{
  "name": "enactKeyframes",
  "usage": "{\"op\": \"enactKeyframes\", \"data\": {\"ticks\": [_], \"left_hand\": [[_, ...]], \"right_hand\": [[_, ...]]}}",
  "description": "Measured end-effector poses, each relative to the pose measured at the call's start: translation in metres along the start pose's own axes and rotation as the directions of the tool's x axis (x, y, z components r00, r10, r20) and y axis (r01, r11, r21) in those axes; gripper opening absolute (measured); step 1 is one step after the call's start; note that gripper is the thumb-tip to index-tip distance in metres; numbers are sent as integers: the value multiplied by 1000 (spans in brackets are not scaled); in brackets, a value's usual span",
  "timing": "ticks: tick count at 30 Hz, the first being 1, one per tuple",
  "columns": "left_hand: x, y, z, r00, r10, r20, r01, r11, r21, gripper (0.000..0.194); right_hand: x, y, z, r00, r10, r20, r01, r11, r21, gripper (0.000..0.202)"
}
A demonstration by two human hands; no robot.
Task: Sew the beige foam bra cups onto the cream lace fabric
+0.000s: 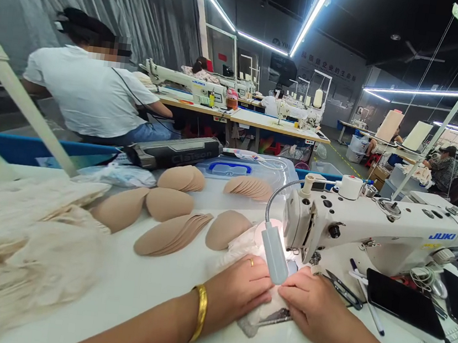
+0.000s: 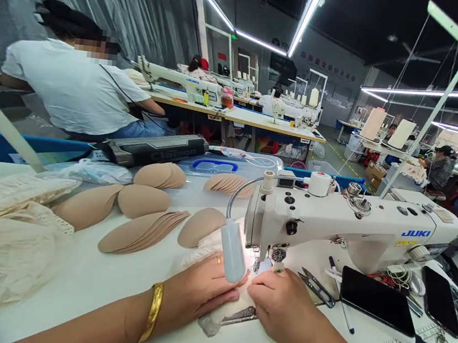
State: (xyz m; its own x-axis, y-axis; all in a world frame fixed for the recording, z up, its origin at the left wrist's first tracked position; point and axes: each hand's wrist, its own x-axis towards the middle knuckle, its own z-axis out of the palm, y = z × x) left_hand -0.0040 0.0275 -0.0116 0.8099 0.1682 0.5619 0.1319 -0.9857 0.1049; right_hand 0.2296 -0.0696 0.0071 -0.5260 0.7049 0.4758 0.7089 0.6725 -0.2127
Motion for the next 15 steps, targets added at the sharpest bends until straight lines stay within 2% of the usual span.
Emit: {"op": "enactKeyframes", "data": {"ticks": [2, 7, 15], "left_hand": [[2, -8, 0, 1000, 10, 10, -9, 1000, -15, 29], [6, -19, 2, 994, 83, -72, -86, 996, -35, 28], [9, -27, 1, 996, 84, -21, -85, 994, -65, 18]], "right_hand": [[0, 1, 2, 1000, 24, -5, -24, 1000, -9, 24], [3, 0, 2, 998, 65, 0, -65, 998, 5, 26], [0, -1, 2, 995, 93, 27, -92, 996, -10, 25]]}}
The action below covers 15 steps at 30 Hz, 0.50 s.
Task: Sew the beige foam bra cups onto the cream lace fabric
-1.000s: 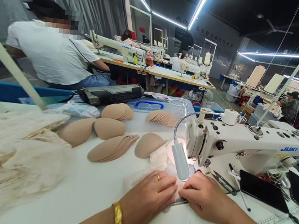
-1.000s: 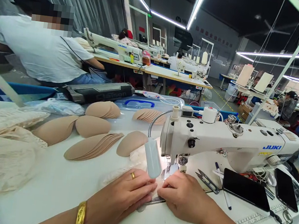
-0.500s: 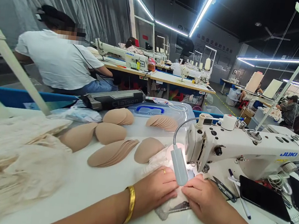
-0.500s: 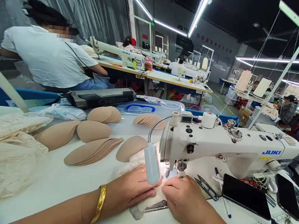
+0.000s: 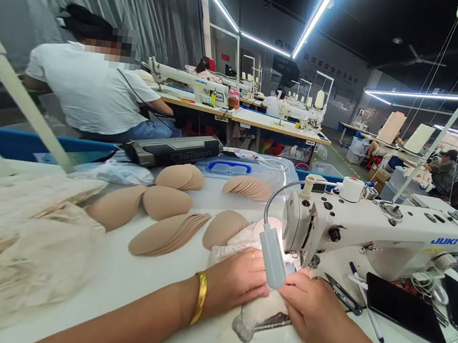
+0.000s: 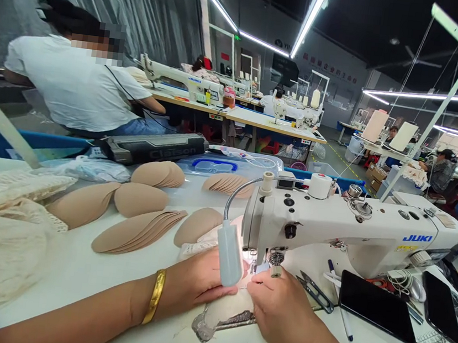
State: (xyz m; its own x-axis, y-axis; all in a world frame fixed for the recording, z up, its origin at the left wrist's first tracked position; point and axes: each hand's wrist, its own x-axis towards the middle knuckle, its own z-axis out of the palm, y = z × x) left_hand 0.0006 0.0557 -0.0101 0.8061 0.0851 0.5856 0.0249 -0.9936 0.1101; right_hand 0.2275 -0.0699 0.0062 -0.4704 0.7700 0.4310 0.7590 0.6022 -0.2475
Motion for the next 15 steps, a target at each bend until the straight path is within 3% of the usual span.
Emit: {"op": "enactKeyframes", "data": {"ticks": [5, 12, 15], "left_hand": [[2, -1, -2, 999, 14, 36, -13, 1000, -27, 20], [16, 7, -29, 990, -56, 126, 56, 998, 3, 31], [21, 10, -32, 988, -113, 105, 110, 993, 36, 34]], "right_hand": [[-2, -1, 1, 1000, 16, -17, -17, 999, -48, 22], [-1, 1, 7, 998, 53, -31, -54, 997, -63, 19], [0, 3, 8, 998, 54, -38, -56, 996, -68, 18]]}}
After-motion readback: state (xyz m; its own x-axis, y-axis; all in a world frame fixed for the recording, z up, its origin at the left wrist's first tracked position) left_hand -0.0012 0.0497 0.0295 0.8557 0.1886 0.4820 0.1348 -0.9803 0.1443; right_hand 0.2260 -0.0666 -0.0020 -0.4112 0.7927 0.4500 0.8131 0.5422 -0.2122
